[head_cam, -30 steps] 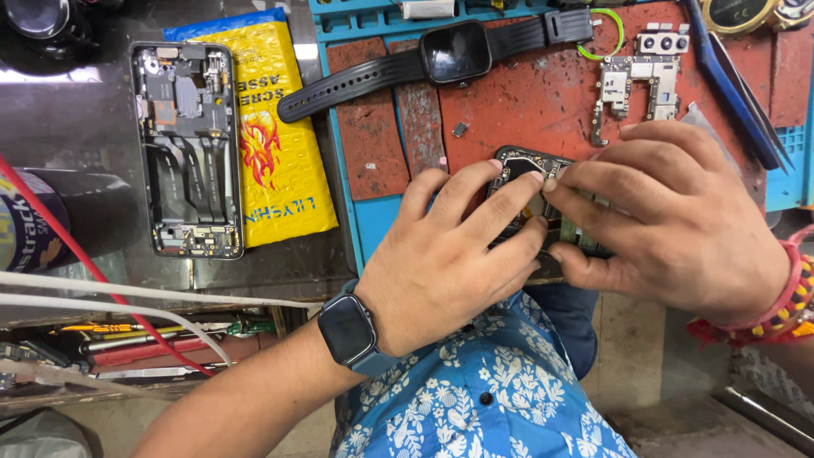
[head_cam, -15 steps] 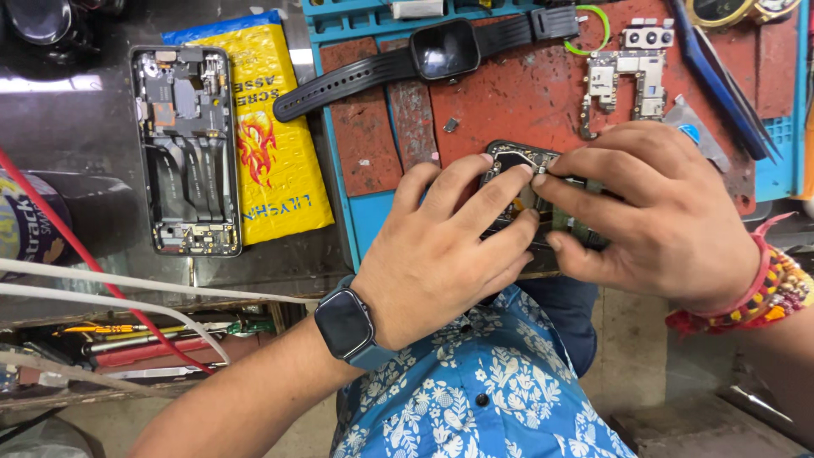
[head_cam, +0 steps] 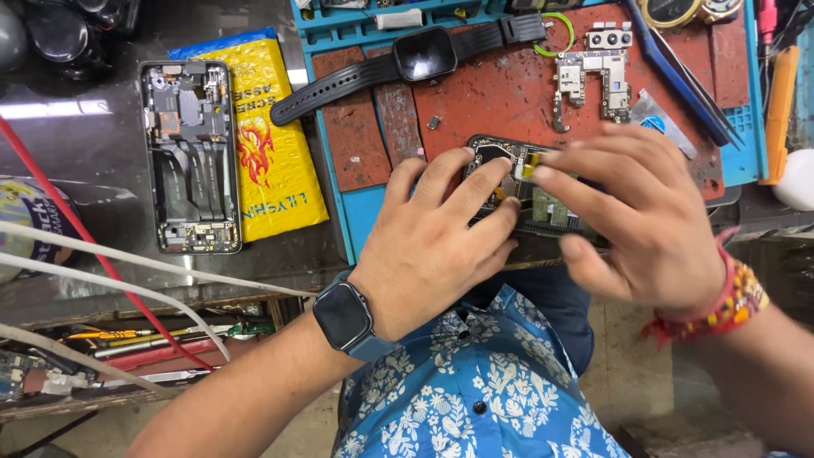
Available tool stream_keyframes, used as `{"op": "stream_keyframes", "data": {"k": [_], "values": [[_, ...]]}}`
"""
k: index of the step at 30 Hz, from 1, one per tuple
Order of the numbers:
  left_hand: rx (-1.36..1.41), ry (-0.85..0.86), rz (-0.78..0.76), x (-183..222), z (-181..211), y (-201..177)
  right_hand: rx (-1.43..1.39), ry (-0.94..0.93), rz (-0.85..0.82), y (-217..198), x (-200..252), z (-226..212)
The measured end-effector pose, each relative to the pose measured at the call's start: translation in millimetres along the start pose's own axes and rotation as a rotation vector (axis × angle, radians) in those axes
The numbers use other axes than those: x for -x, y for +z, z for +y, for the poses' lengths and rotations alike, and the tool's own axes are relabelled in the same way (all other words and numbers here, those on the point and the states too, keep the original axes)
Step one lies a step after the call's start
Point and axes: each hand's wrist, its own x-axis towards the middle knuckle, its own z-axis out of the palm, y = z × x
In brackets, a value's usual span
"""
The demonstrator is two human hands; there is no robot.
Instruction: The person works on the internal components of a disassembled mobile phone, using tweezers to manipulate small connectors and cables before closing the device and checking the screen functionality.
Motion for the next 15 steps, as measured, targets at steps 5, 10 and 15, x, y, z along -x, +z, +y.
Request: {"op": "stream_keyframes", "data": {"k": [5,10,15], "values": [[0.008,-0.006,0.005,-1.0,2.0,-1.0,-0.278,-0.026,0.238,11.8,44.7,-19.0],[-0.005,-0.027,-0.020,-1.5,6.7,-1.1,-0.413,-0.011,0.186,42.2,91.5,-28.7],[-0.003,-0.025,-0.023,-4.1,6.3,-1.2,-0.424,0.391,0.041,93.6,134.4,-33.2]]}}
